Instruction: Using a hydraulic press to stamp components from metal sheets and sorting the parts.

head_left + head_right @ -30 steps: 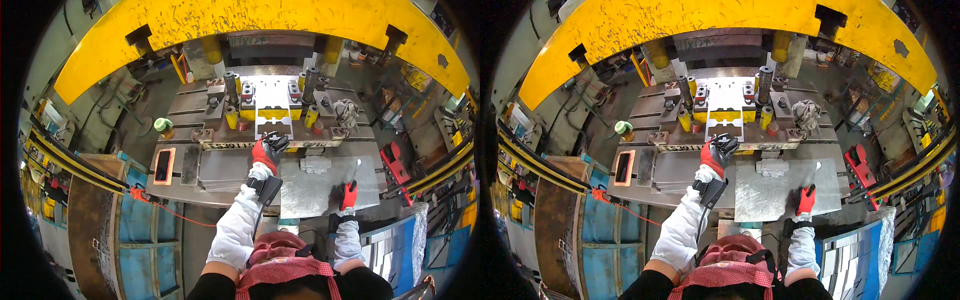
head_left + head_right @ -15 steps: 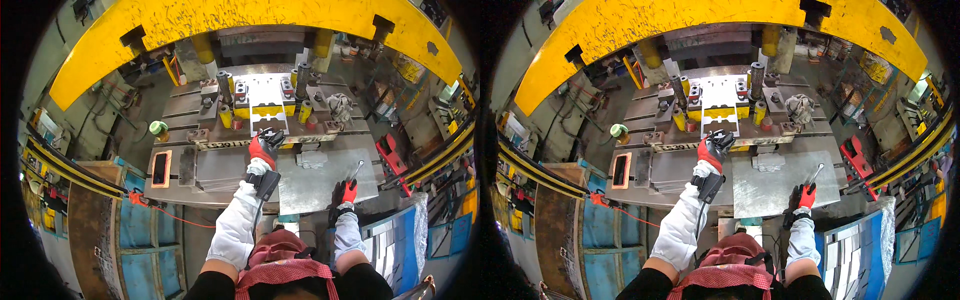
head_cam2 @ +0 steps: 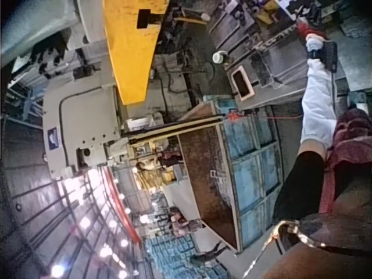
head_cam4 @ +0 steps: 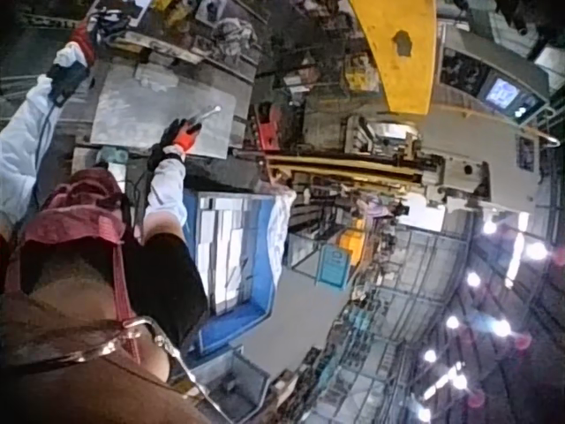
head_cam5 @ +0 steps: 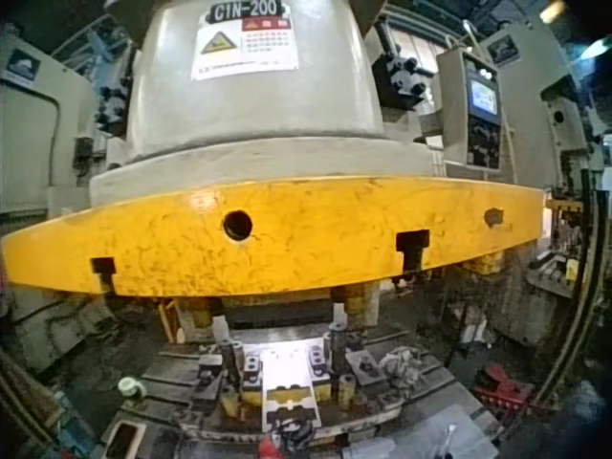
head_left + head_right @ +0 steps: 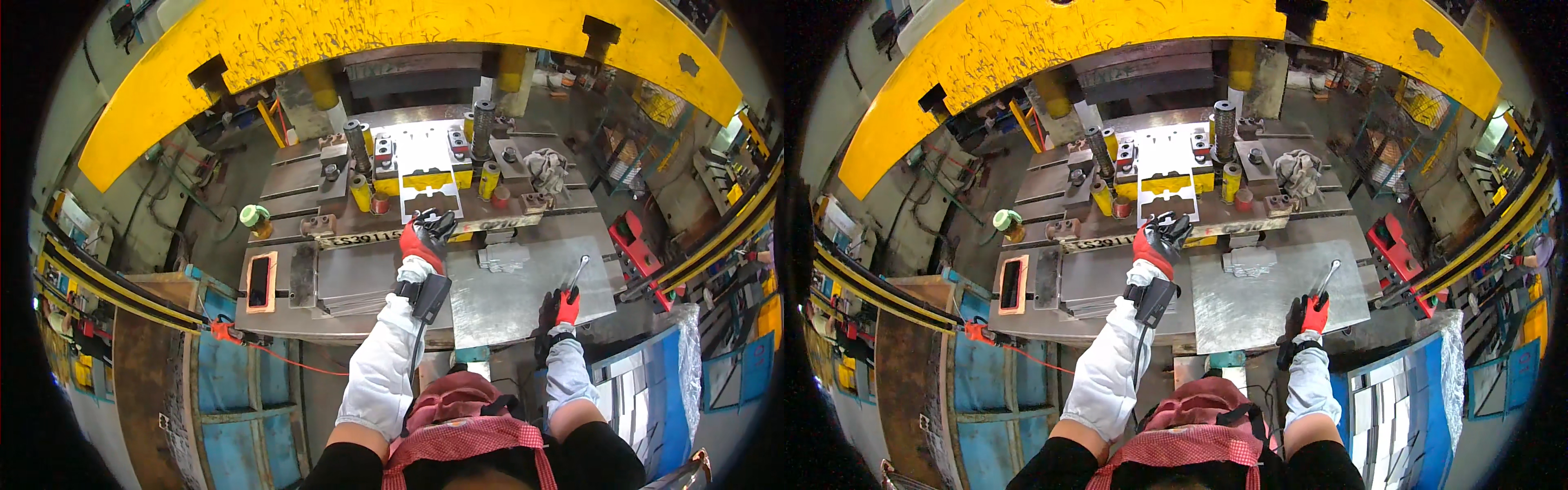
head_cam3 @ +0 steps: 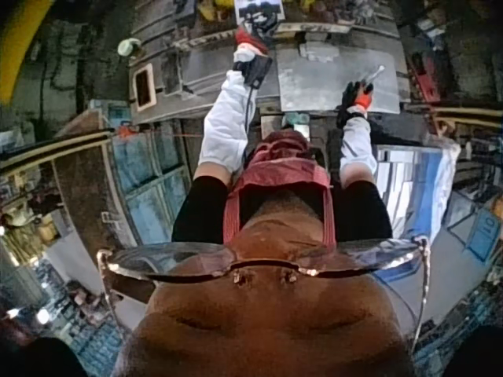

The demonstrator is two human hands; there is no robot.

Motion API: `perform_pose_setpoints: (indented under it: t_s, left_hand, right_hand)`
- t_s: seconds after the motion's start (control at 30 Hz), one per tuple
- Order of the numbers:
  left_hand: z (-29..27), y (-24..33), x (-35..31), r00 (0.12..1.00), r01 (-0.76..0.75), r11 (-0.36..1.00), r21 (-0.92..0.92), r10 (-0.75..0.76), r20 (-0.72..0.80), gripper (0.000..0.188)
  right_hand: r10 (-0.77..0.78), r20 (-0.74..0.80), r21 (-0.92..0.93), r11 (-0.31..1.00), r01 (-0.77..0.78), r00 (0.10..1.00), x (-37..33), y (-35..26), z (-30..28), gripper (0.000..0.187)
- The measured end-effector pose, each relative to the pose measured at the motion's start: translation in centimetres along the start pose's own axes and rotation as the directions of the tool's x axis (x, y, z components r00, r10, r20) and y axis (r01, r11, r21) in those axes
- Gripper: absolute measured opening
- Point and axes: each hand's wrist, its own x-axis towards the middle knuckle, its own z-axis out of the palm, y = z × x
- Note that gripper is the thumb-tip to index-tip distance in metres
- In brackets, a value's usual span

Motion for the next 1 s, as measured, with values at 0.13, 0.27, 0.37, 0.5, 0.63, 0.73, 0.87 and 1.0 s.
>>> perform_pose_setpoints:
  t_s: [0.13, 0.27, 0.37, 0.5, 0.63, 0.73, 0.87, 1.0]
  left_hand:
    - [-0.1, 0.3, -0.2, 1.0, -0.006, 1.0, 0.002, 0.006, -0.001, 0.04]
    - [0.6, 0.3, -0.7, 0.999, -0.016, 1.0, 0.023, 0.017, -0.037, 0.039]
    - [1.1, 0.2, -1.3, 0.997, -0.056, 0.996, 0.076, 0.061, -0.056, 0.039]
    - [1.1, 0.0, -1.2, 0.998, -0.061, 0.996, 0.066, 0.063, -0.028, 0.038]
    - [1.7, 0.1, -1.2, 0.998, -0.023, 0.997, 0.075, 0.026, -0.049, 0.037]
    - [1.0, 0.6, -1.1, 0.997, -0.008, 0.997, 0.079, 0.014, -0.071, 0.035]
    - [0.7, 0.1, -0.9, 1.0, -0.02, 0.996, 0.091, 0.022, -0.022, 0.033]
    - [1.1, 0.1, -1.4, 0.998, -0.045, 0.994, 0.098, 0.048, -0.034, 0.031]
  right_hand:
    - [-0.01, -0.005, 0.062, 0.998, 0.01, 1.0, -1.2, -1.2, 0.6, 0.059]
    - [-0.004, 0.026, 0.016, 1.0, 0.003, 1.0, -1.7, -2.5, 0.3, 0.061]
    - [0.003, 0.036, -0.035, 0.999, -0.002, 0.999, -2.1, -3.6, 0.1, 0.061]
    - [-0.024, 0.019, -0.009, 1.0, 0.024, 1.0, -2.0, -3.1, 0.0, 0.06]
    - [-0.035, 0.003, 0.016, 0.999, 0.035, 0.999, -1.4, -1.6, -0.1, 0.058]
    - [0.039, 0.035, 0.004, 0.999, -0.04, 0.999, -1.7, -2.3, 0.3, 0.056]
    - [-0.031, 0.005, 0.134, 0.991, 0.03, 1.0, -1.6, -2.0, 0.4, 0.056]
    - [-0.056, -0.013, 0.067, 0.996, 0.057, 0.998, -2.0, -2.3, 0.6, 0.054]
